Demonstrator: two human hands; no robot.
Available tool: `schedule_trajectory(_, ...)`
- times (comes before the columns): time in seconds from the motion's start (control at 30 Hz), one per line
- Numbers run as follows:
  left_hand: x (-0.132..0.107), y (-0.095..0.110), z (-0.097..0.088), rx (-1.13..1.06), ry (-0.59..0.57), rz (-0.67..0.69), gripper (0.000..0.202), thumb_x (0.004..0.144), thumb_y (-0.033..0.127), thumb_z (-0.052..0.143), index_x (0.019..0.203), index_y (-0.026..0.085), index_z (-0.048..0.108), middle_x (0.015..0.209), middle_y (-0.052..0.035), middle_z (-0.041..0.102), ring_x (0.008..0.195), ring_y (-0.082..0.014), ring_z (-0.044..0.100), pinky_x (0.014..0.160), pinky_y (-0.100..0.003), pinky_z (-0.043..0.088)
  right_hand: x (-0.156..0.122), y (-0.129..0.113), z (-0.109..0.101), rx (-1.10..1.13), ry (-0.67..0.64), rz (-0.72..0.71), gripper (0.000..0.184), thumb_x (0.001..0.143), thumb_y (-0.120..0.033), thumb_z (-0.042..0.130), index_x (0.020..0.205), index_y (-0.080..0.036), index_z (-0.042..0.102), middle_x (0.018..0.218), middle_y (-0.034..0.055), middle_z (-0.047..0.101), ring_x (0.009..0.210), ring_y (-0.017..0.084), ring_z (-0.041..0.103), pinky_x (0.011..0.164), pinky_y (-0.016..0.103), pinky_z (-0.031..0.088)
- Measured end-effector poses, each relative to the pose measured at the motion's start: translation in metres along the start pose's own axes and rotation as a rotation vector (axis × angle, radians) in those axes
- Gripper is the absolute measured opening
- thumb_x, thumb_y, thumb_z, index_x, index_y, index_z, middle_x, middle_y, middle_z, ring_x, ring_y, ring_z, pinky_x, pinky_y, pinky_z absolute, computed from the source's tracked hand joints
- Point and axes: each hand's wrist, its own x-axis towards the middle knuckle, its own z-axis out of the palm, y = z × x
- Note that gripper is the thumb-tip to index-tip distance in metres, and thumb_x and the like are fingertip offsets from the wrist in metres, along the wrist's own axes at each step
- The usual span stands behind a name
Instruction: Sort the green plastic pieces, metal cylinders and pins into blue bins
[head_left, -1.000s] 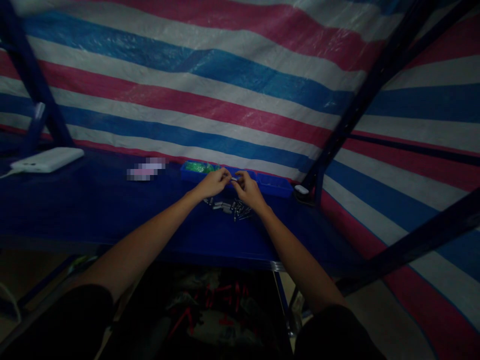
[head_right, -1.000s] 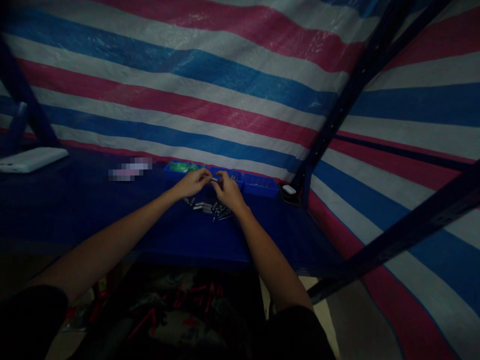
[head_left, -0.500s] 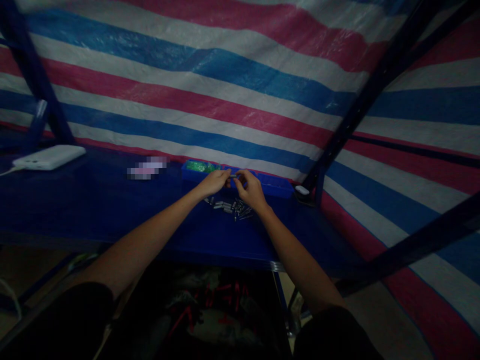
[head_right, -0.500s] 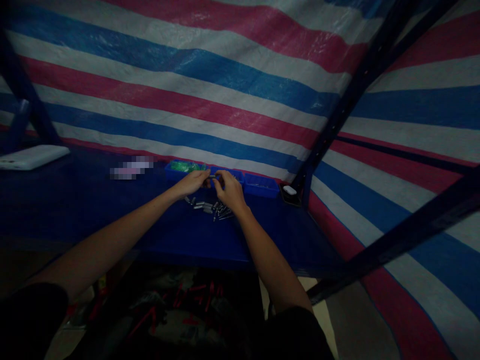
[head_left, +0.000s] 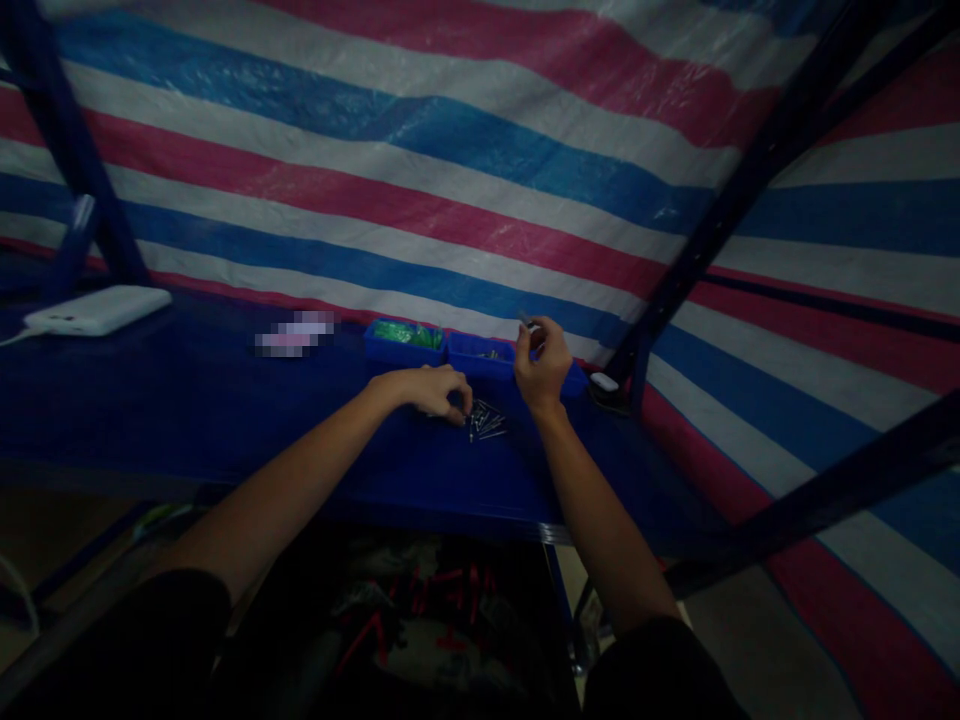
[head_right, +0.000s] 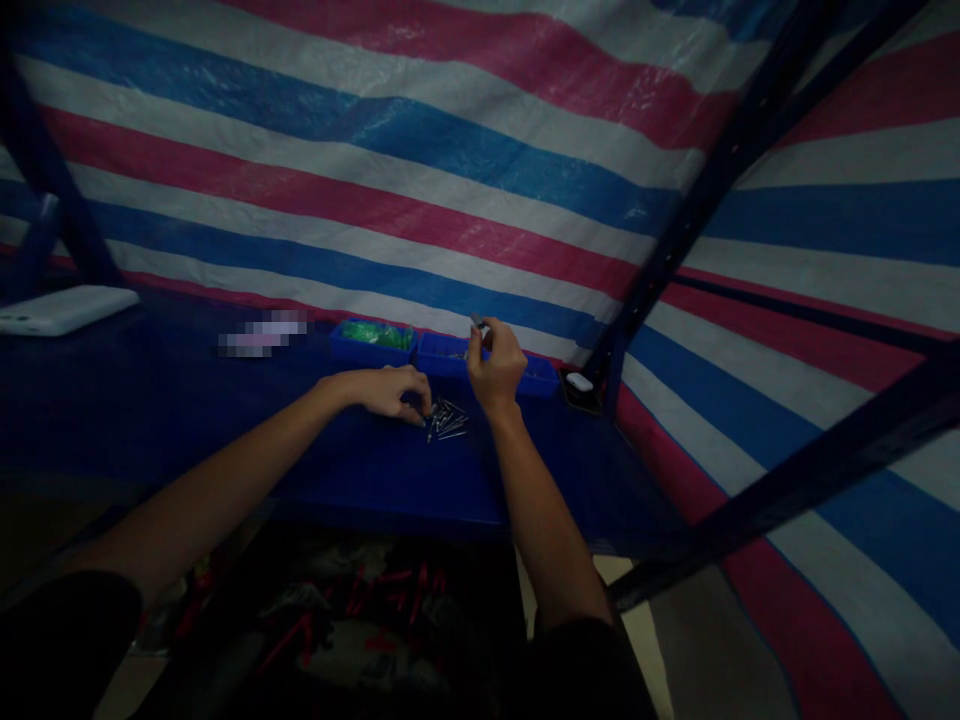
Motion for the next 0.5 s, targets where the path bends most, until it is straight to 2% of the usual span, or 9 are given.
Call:
schedule_trajectory(0.07, 0.000, 0.004, 0.003, 0.047, -0.054, -0.023, 0.022, 0.065, 0.036, 0.064, 0.084, 0.027, 0.067, 0.101, -0.0027, 0.060, 0.101, -0.0253, 0.045, 0.083, -0.038, 0.033, 0.002, 0.007, 0.001, -0.090, -0.092, 0.044, 0.028, 0.085, -0.031, 0.041, 0.106, -0.016, 0.052, 0.080, 0.0071, 0.059, 0.074, 0.018, 0.055, 0.071, 0.032, 0.041)
schedule_trajectory(0.13, 0.001, 0.006, 0.007, 0.070, -0.079, -0.052, 0.021, 0.063, 0.034, 0.065, 0.083, 0.027, 0.067, 0.101, -0.0030, 0.060, 0.103, -0.0264, 0.044, 0.084, -0.040, 0.032, -0.001, 0.014, 0.004, -0.161, -0.252, 0.083, 0.030, 0.082, -0.030, 0.046, 0.108, -0.016, 0.053, 0.082, 0.0082, 0.061, 0.076, 0.020, 0.056, 0.071, 0.033, 0.041)
schedule_trajectory(0.2, 0.003, 0.007, 0.009, 0.066, -0.071, -0.058, 0.018, 0.063, 0.032, 0.065, 0.081, 0.026, 0.067, 0.100, -0.0031, 0.060, 0.104, -0.0269, 0.043, 0.085, -0.041, 0.032, -0.005, 0.018, 0.007, -0.178, -0.393, 0.106, 0.031, 0.079, -0.030, 0.050, 0.106, -0.016, 0.055, 0.080, 0.0081, 0.062, 0.074, 0.020, 0.056, 0.069, 0.032, 0.042)
schedule_trajectory(0.27, 0.005, 0.005, 0.010, 0.017, -0.021, -0.037, 0.016, 0.066, 0.029, 0.063, 0.080, 0.023, 0.066, 0.099, -0.0038, 0.061, 0.103, -0.0258, 0.044, 0.085, -0.039, 0.033, -0.010, 0.018, 0.009, -0.127, -0.465, 0.118, 0.029, 0.078, -0.032, 0.051, 0.103, -0.016, 0.057, 0.075, 0.0060, 0.062, 0.070, 0.019, 0.056, 0.067, 0.031, 0.042)
schedule_trajectory(0.4, 0.013, -0.001, 0.009, -0.278, 0.219, 0.028, 0.017, 0.077, 0.025, 0.050, 0.088, 0.017, 0.059, 0.089, -0.0055, 0.062, 0.085, -0.0177, 0.055, 0.077, -0.030, 0.040, -0.016, 0.005, 0.014, 0.114, -0.486, 0.102, 0.027, 0.081, -0.035, 0.047, 0.097, -0.017, 0.059, 0.068, 0.0019, 0.061, 0.063, 0.016, 0.056, 0.062, 0.028, 0.042)
schedule_trajectory(0.5, 0.018, -0.006, 0.008, -0.513, 0.434, 0.032, 0.018, 0.080, 0.025, 0.046, 0.094, 0.016, 0.051, 0.079, -0.0039, 0.062, 0.074, -0.0152, 0.058, 0.069, -0.027, 0.042, -0.017, -0.009, 0.015, 0.299, -0.414, 0.102, 0.025, 0.085, -0.031, 0.040, 0.096, -0.018, 0.058, 0.077, 0.0029, 0.063, 0.068, 0.015, 0.057, 0.063, 0.027, 0.043)
